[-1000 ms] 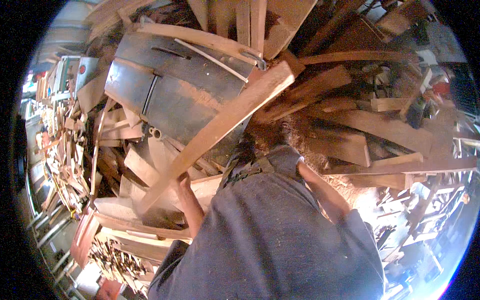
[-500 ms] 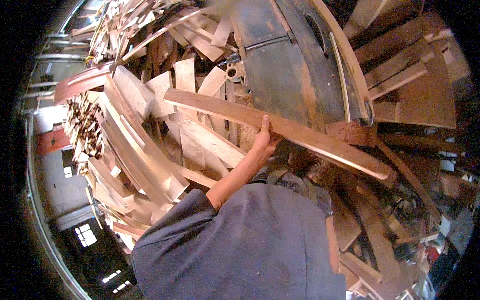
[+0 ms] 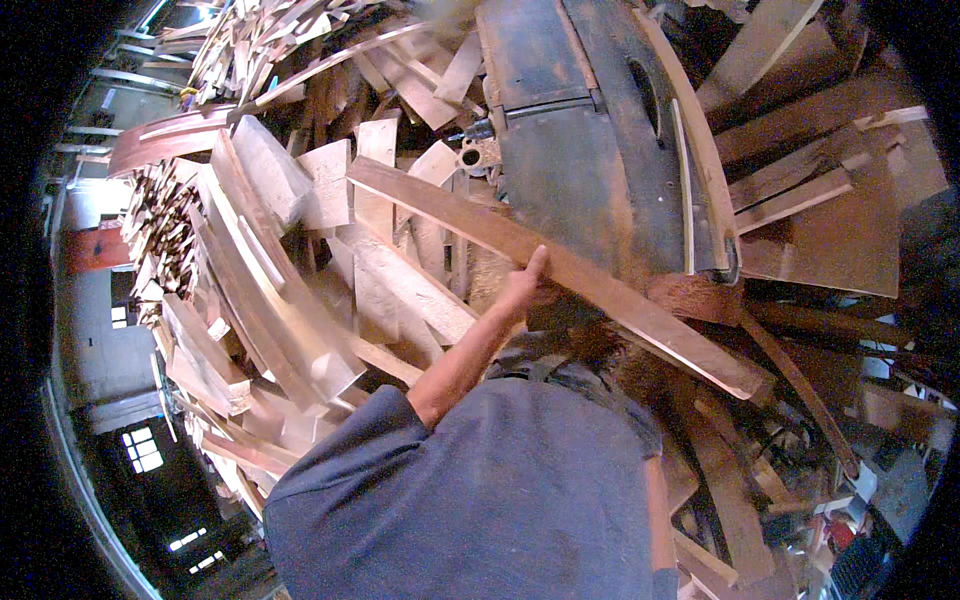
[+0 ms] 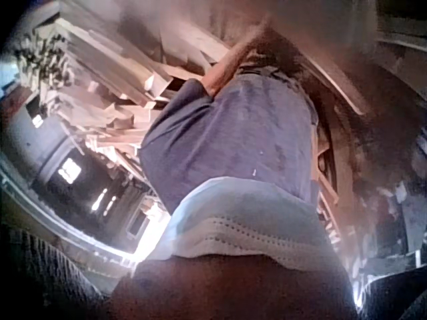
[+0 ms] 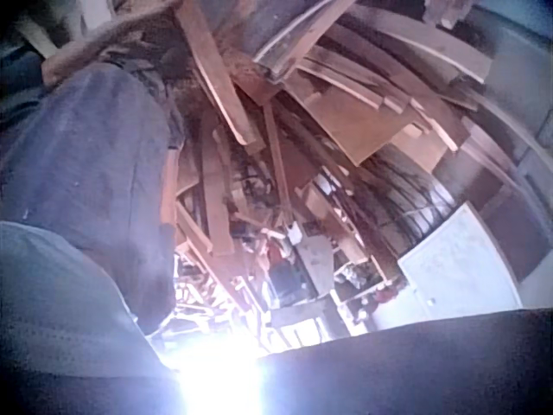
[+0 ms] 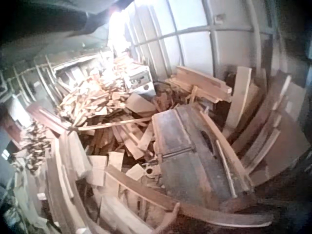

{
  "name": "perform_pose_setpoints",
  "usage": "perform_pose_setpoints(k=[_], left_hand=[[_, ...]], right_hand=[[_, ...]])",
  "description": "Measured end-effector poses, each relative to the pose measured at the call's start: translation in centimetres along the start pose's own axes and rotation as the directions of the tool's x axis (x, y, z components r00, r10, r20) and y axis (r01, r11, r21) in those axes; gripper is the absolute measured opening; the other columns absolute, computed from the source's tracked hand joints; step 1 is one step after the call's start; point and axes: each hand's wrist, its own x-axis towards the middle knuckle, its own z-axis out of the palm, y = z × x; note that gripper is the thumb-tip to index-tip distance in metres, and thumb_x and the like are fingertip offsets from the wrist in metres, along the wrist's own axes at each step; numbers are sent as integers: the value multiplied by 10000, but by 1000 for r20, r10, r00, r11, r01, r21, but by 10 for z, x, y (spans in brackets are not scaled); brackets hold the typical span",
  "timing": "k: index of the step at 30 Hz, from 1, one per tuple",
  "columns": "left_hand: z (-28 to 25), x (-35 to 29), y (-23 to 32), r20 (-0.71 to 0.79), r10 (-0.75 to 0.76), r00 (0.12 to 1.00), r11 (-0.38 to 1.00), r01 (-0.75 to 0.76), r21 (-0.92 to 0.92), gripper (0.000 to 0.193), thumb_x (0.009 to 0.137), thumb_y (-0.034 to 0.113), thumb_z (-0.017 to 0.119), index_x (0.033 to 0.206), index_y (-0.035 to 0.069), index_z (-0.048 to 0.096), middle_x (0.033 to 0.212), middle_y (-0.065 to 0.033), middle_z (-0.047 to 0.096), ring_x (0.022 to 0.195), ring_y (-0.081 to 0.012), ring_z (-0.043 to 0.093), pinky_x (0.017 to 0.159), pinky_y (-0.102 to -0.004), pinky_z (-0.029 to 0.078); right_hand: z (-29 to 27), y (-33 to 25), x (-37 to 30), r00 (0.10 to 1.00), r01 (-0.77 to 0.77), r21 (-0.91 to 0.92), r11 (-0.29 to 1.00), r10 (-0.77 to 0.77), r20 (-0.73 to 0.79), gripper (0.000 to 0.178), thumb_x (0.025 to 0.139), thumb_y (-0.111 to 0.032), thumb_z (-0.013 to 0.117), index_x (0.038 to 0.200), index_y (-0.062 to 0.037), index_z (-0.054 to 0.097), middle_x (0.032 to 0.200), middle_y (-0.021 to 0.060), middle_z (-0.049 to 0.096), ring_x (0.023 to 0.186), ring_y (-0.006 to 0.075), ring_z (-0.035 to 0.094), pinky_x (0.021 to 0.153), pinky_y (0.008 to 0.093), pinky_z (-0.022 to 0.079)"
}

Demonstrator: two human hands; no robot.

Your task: The person selects a piece of wood from a pile and uses a cordless drill to make a hole in it. They then move to a table saw and cut several pieces of wood, including a long plank and smaller offcuts. The person also uses a tape measure to measure a piece of wood.

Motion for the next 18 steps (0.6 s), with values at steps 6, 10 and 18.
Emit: perform_pose_setpoints(k=[6,10,18], left_hand=[[-29,-22,47,121,-39,992,509,-84,857,715,911,638,572,796,-53,716,690,-191,692,642,-272,716,596,-392,578],[18,-69,59,334,117,935,296,-354,887,540,928,484,587,817,-24,734,725,-151,714,699,-257,717,640,-375,554],[110,-133,23,815,-337,471,799,-315,512,376,1006,381,573,993,27,700,824,-39,693,725,-142,640,671,-312,525]], right_hand=[[-15,-8,-27,998,-63,-76,995,62,-14,437,969,-232,593,1338,0,556,1245,176,650,1123,274,642,943,382,517],[-29,-20,-61,977,-97,178,979,127,-168,473,974,-260,615,1364,1,549,1257,157,652,1134,256,643,939,372,525],[-89,-118,-30,886,345,687,639,20,-464,546,996,-303,667,1405,12,489,1314,112,602,1135,228,648,909,363,568]])
